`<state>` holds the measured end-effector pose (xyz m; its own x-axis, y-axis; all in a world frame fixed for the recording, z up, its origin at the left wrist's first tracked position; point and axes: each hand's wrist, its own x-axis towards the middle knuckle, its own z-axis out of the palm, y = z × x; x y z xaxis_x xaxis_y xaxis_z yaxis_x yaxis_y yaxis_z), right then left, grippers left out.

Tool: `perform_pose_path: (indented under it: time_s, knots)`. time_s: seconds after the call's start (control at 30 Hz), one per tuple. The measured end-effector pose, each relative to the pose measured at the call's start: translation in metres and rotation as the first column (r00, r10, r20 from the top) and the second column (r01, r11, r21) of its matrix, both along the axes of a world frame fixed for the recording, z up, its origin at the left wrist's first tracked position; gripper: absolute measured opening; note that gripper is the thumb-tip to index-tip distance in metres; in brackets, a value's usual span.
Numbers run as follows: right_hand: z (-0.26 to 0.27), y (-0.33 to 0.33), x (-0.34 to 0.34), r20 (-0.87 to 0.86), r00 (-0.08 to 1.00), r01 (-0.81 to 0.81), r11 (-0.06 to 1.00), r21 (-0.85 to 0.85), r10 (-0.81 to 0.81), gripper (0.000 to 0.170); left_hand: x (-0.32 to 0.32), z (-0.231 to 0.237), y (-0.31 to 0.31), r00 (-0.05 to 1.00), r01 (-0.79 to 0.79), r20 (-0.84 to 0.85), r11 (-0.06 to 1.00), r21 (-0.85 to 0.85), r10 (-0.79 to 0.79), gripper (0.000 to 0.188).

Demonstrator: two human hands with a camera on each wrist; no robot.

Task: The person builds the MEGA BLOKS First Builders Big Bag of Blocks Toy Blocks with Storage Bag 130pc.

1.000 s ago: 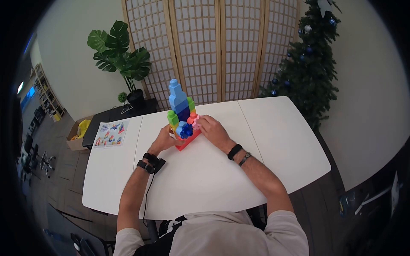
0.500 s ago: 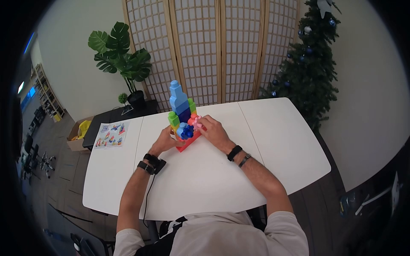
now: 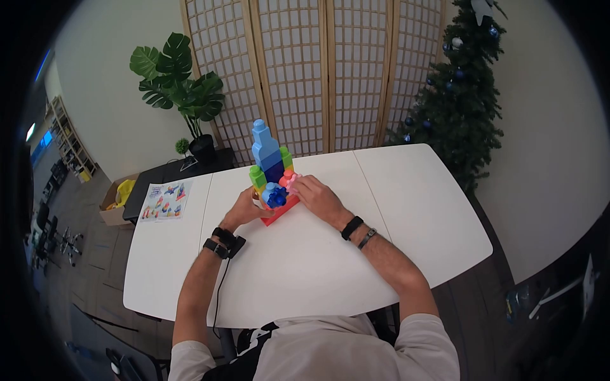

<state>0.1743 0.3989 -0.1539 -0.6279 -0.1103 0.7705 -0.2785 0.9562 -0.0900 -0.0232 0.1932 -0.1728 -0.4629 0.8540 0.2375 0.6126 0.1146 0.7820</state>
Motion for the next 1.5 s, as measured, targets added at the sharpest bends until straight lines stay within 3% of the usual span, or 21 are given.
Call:
perform_pose_path:
  time_s: [0.13, 0.57, 0.67, 0.7, 0.73, 0.77, 0.83, 1.0, 1.07, 1.13, 1.17, 1.2, 1.23, 1.27, 1.33, 1.43, 1.5]
  knots:
    - [-0.002, 0.004, -0.001, -0.016, 1.000, 0.020, 0.989, 0.149, -0.017, 0.025, 0.001, 0.002, 0.000, 1.000, 0.010, 0.007, 1.000, 0.000, -0.010, 0.069]
    - [0.007, 0.003, 0.003, -0.047, 0.999, 0.009, 0.934, 0.358, 0.009, 0.028, 0.001, 0.006, -0.001, 1.000, 0.019, 0.006, 1.000, -0.017, -0.018, 0.068]
    - [0.018, -0.002, 0.007, -0.049, 0.997, -0.053, 0.977, 0.209, 0.065, 0.021, 0.000, 0.006, -0.001, 1.000, 0.020, 0.000, 1.000, -0.019, -0.020, 0.067]
    - [0.022, -0.005, 0.010, 0.187, 0.978, 0.109, 0.991, -0.079, -0.093, 0.026, 0.001, 0.006, -0.001, 1.000, 0.024, -0.004, 1.000, -0.013, -0.024, 0.066]
    - [0.024, -0.006, 0.011, 0.444, 0.880, 0.324, 0.894, -0.310, -0.166, 0.042, 0.001, 0.007, -0.002, 1.000, 0.024, -0.004, 1.000, -0.013, -0.024, 0.066]
    - [0.019, 0.000, 0.008, 0.443, 0.881, 0.324, 0.894, -0.311, -0.165, 0.042, 0.000, 0.008, -0.002, 1.000, 0.030, 0.001, 0.999, -0.042, -0.030, 0.068]
    - [0.005, 0.019, 0.003, 0.483, 0.865, 0.349, 0.853, -0.388, -0.134, 0.073, -0.003, 0.008, -0.001, 0.999, 0.037, 0.001, 0.997, -0.070, -0.037, 0.069]
    - [-0.011, 0.036, 0.006, 0.420, 0.879, 0.385, 0.853, -0.351, -0.224, 0.075, -0.013, 0.003, 0.003, 0.998, 0.045, 0.050, 0.992, -0.115, -0.039, 0.097]
    - [-0.009, 0.038, 0.008, 0.417, 0.877, 0.398, 0.850, -0.346, -0.241, 0.073, -0.024, -0.003, 0.005, 0.992, 0.102, 0.084, 0.991, -0.085, -0.095, 0.099]
    - [-0.007, 0.042, 0.010, 0.481, 0.868, 0.369, 0.807, -0.461, -0.122, 0.050, -0.028, -0.007, 0.007, 0.982, 0.159, 0.114, 0.986, -0.053, -0.152, 0.101]
    - [-0.014, 0.045, 0.009, 0.481, 0.868, 0.369, 0.807, -0.462, -0.122, 0.050, -0.028, -0.009, 0.007, 0.975, 0.161, 0.161, 0.985, -0.056, -0.150, 0.099]
    - [-0.026, 0.048, 0.007, 0.446, 0.895, 0.255, 0.796, -0.548, 0.021, 0.041, -0.029, -0.011, 0.007, 0.967, 0.163, 0.207, 0.985, -0.059, -0.148, 0.098]
    - [-0.028, 0.046, 0.007, 0.398, 0.903, 0.139, 0.766, -0.628, 0.162, 0.047, -0.029, -0.015, 0.005, 0.967, 0.163, 0.206, 0.985, -0.059, -0.147, 0.098]
    - [-0.029, 0.046, 0.007, 0.397, 0.903, 0.139, 0.766, -0.628, 0.162, 0.047, -0.029, -0.020, 0.003, 0.964, 0.208, 0.180, 0.977, -0.050, -0.196, 0.095]
    - [-0.027, 0.045, 0.006, 0.491, 0.830, 0.103, 0.793, -0.601, 0.264, 0.072, -0.032, -0.025, 0.002, 0.957, 0.256, 0.151, 0.966, -0.046, -0.247, 0.092]
    - [-0.022, 0.042, 0.006, 0.513, 0.817, 0.092, 0.819, -0.566, 0.262, 0.070, -0.034, -0.033, 0.005, 0.958, 0.233, 0.187, 0.971, -0.056, -0.219, 0.086]
    - [-0.037, 0.052, -0.006, 0.494, 0.823, 0.067, 0.815, -0.575, 0.281, 0.068, -0.037, -0.036, 0.003, 0.995, 0.098, -0.002, 0.991, -0.086, -0.099, 0.082]
